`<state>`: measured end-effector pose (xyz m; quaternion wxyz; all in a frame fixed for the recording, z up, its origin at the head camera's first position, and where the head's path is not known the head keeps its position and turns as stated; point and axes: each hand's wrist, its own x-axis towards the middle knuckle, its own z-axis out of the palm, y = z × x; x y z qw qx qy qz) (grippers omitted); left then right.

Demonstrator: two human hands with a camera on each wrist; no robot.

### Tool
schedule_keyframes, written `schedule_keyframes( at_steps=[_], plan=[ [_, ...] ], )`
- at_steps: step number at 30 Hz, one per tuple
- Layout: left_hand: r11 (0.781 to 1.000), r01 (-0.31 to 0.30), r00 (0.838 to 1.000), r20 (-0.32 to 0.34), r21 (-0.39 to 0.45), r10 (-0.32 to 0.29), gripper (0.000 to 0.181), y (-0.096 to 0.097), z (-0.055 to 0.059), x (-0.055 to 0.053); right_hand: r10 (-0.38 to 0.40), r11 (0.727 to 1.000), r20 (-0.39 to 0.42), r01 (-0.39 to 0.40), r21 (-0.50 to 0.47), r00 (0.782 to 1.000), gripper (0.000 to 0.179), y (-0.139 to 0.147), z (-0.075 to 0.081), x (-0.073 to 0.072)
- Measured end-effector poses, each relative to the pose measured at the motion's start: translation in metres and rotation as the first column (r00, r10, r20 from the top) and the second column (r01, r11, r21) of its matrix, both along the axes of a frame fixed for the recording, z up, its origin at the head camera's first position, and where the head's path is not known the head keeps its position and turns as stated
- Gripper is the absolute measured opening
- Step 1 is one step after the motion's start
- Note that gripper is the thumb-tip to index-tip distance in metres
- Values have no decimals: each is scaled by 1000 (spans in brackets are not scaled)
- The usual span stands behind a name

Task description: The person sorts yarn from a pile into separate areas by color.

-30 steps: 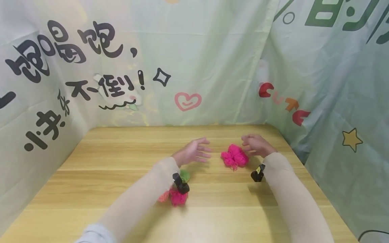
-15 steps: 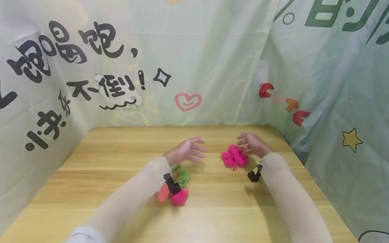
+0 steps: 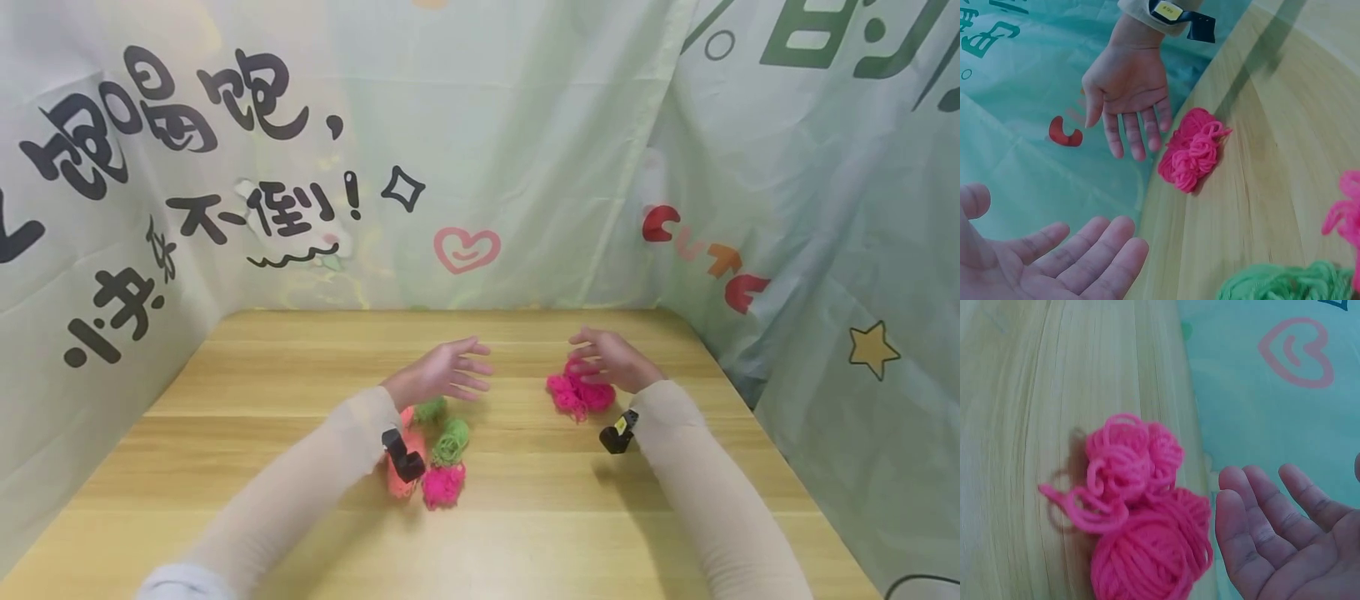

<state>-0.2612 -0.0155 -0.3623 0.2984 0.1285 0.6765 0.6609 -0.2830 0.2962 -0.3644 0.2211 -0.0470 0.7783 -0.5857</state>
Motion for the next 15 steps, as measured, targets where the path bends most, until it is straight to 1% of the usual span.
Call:
schedule_keyframes(
  at_steps=[5, 10, 15],
  plan=[
    [1000, 28, 1000, -4, -13, -28, 60, -8, -1, 1, 1, 999, 9, -1, -35, 1000, 59, -7, -2, -1],
    [999, 34, 999, -5, -34, -35, 60, -16, 1, 5, -2, 998, 25, 4, -66, 1000, 54, -17, -3, 0],
    [998, 40, 999, -18, -48, -40, 59, -22, 3, 9, 20, 996, 33, -17, -92, 999, 53, -25, -7, -1]
  ],
)
